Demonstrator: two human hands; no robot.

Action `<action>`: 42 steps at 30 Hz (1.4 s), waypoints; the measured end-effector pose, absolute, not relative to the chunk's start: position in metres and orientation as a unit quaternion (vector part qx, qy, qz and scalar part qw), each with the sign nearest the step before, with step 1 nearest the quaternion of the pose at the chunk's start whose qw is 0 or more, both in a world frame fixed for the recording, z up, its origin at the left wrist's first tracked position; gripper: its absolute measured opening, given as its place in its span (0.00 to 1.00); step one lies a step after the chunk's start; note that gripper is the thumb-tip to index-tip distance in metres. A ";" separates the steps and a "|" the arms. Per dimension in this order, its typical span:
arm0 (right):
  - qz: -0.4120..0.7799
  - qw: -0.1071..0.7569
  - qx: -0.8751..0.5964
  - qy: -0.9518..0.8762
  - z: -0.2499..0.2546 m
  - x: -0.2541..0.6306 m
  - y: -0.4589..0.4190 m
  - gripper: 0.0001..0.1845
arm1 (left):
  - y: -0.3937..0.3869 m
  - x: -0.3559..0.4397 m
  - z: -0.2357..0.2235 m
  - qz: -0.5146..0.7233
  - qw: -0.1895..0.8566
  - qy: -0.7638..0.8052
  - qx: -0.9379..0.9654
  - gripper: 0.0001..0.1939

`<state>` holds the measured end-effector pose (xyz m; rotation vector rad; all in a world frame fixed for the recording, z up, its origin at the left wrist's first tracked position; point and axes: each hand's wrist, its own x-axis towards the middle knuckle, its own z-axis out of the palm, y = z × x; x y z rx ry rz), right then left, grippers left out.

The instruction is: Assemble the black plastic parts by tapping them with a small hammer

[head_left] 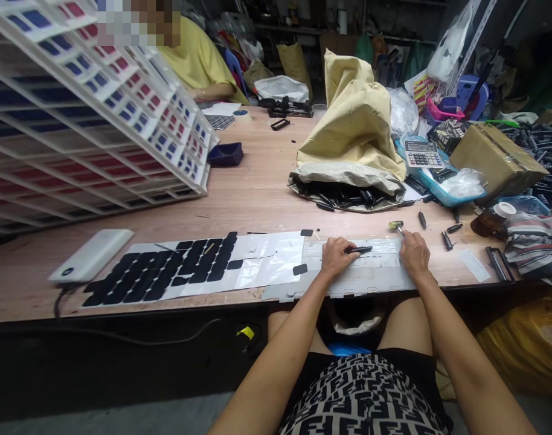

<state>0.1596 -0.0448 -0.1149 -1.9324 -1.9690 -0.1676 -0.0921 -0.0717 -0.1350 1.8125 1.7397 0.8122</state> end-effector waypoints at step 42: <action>-0.119 0.138 -0.697 -0.693 -0.124 0.160 -0.042 0.18 | 0.049 -0.169 -0.122 0.184 0.070 0.746 0.636 0.14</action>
